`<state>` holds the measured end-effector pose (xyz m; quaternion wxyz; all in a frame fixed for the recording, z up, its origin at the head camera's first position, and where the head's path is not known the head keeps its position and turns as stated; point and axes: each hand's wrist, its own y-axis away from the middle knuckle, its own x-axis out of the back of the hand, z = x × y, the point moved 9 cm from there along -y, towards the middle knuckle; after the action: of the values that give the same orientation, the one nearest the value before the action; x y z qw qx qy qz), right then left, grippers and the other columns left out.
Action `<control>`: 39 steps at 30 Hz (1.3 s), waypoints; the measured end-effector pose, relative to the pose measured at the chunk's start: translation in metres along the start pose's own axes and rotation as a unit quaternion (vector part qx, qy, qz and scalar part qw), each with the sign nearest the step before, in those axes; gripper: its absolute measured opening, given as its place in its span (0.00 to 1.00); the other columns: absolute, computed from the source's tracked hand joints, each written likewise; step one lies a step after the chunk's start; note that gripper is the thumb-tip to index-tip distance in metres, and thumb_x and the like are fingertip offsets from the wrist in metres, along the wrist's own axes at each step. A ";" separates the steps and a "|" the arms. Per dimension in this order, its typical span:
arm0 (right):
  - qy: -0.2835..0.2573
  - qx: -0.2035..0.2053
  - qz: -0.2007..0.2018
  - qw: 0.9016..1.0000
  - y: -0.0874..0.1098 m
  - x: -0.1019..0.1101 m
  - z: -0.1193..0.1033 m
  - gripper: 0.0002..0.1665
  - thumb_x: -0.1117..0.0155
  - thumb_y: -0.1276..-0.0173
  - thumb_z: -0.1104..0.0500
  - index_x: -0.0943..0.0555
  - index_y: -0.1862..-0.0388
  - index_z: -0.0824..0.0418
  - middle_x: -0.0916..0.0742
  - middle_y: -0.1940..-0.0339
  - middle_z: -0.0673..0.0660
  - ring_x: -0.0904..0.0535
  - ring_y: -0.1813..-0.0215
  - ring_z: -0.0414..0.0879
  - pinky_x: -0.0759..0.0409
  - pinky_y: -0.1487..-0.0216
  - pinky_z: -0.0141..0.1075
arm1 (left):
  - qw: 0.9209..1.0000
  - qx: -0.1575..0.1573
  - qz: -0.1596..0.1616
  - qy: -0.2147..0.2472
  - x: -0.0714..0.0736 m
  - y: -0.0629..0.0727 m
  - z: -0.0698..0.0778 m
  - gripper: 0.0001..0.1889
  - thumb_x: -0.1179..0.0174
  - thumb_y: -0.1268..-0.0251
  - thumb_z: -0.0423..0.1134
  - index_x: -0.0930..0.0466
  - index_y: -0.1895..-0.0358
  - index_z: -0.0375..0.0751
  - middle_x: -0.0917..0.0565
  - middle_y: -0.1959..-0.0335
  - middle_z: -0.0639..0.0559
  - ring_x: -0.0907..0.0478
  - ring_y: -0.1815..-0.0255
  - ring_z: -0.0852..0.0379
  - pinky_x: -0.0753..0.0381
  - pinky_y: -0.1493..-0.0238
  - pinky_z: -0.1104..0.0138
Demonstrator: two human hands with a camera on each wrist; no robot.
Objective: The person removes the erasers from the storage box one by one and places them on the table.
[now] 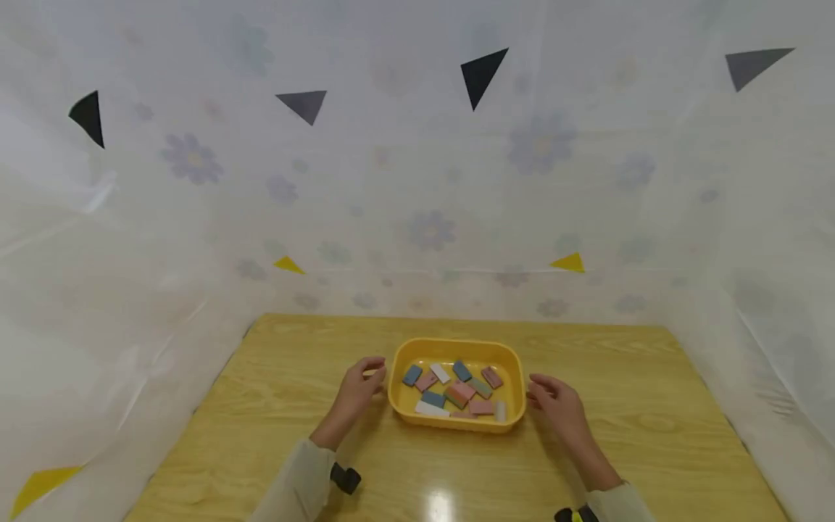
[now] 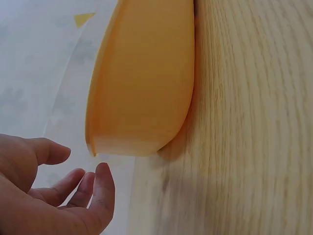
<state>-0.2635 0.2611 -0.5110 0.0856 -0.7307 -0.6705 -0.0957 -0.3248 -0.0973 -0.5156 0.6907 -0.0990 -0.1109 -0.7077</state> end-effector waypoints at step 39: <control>-0.030 -0.055 -0.019 0.998 0.003 -0.015 0.005 0.28 0.48 0.29 0.56 0.34 0.40 0.77 0.24 0.47 0.70 0.22 0.57 0.38 0.24 0.57 0.29 | 0.996 0.064 -0.022 0.061 -0.010 0.004 -0.013 0.16 0.44 0.37 0.32 0.25 0.47 0.33 0.24 0.55 0.44 0.24 0.61 0.55 0.23 0.59 0.66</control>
<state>-0.2614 0.2477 -0.5196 0.0235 -0.7239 -0.6804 -0.1118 -0.3206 -0.0913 -0.5307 0.6855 -0.0083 -0.1158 -0.7188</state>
